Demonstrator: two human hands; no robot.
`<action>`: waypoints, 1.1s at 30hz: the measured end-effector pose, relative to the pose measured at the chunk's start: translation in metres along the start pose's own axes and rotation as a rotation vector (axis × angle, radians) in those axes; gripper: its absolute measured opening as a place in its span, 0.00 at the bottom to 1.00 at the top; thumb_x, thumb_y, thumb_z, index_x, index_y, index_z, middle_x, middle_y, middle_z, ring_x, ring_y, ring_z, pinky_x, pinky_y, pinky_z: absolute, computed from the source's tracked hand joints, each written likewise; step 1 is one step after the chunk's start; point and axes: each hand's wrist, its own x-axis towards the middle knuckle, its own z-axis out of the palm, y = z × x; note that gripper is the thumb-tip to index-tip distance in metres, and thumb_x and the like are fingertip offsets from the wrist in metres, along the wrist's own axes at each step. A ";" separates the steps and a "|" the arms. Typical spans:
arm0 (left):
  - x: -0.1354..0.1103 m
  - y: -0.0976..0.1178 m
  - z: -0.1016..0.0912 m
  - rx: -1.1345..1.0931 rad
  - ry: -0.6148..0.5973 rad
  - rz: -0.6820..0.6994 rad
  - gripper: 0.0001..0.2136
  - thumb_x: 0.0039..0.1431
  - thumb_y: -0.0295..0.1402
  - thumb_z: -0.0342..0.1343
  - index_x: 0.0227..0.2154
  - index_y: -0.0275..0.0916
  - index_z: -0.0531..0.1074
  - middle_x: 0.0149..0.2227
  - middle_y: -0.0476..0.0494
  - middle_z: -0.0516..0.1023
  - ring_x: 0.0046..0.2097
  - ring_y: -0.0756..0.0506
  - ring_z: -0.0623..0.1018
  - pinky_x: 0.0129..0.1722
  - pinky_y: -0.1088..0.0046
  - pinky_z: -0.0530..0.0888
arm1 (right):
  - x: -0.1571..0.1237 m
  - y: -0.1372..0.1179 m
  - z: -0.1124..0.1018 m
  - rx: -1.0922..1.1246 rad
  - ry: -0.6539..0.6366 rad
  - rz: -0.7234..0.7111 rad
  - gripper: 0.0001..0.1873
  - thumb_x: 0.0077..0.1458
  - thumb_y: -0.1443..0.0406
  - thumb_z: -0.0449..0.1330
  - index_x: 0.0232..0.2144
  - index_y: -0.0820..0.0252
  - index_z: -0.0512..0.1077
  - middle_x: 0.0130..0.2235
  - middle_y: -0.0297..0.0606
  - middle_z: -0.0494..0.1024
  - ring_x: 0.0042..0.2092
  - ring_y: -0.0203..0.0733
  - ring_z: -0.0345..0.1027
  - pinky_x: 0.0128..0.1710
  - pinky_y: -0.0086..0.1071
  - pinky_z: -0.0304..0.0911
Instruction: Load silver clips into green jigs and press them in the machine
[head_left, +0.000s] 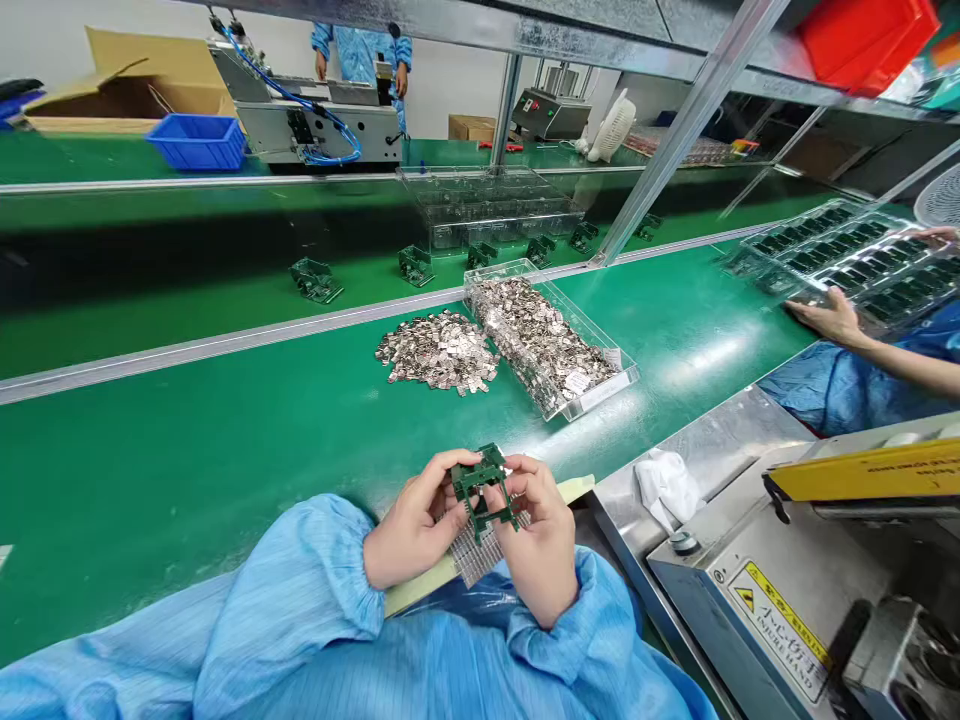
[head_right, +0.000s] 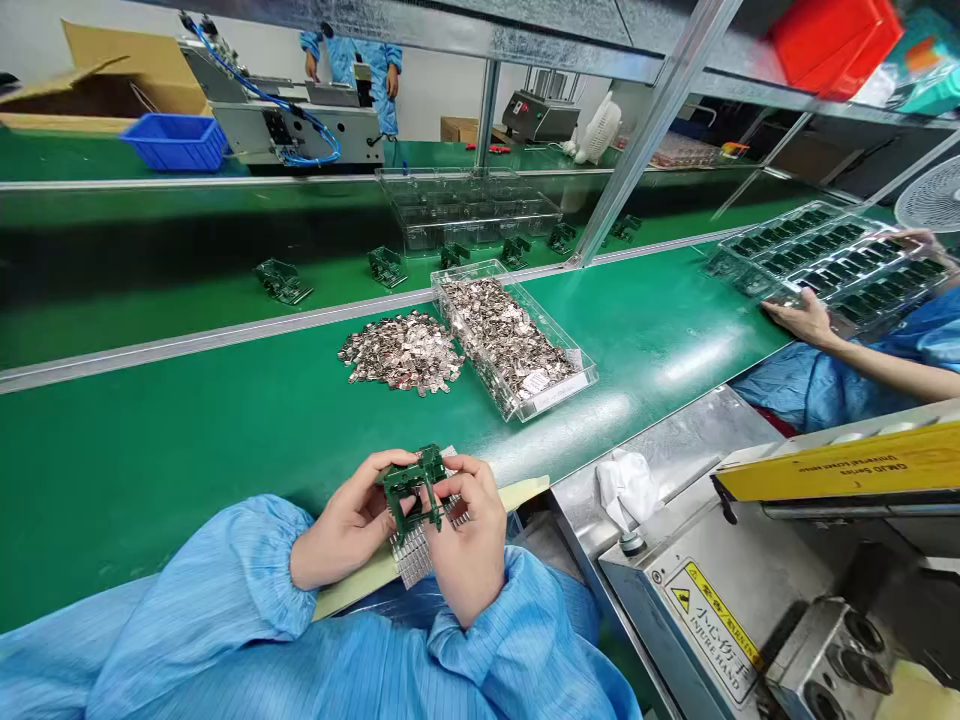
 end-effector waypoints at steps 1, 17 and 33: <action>-0.001 -0.001 0.000 0.040 0.016 0.009 0.15 0.64 0.35 0.51 0.52 0.43 0.63 0.45 0.42 0.73 0.41 0.47 0.75 0.41 0.71 0.74 | -0.001 0.001 0.001 0.001 -0.001 0.002 0.08 0.55 0.63 0.62 0.26 0.58 0.72 0.41 0.42 0.72 0.38 0.41 0.69 0.29 0.29 0.65; -0.006 0.011 0.009 0.116 0.109 -0.065 0.13 0.63 0.35 0.51 0.50 0.43 0.62 0.39 0.45 0.74 0.39 0.47 0.74 0.39 0.73 0.72 | -0.006 -0.002 0.006 0.469 0.011 0.281 0.10 0.45 0.64 0.69 0.27 0.59 0.71 0.26 0.31 0.73 0.28 0.34 0.66 0.28 0.25 0.65; -0.013 0.014 0.017 0.076 0.091 -0.092 0.14 0.63 0.34 0.51 0.51 0.42 0.62 0.38 0.46 0.74 0.39 0.48 0.74 0.36 0.74 0.72 | -0.018 -0.003 0.007 0.518 0.090 0.266 0.13 0.43 0.64 0.71 0.24 0.58 0.68 0.23 0.28 0.71 0.28 0.34 0.65 0.29 0.24 0.63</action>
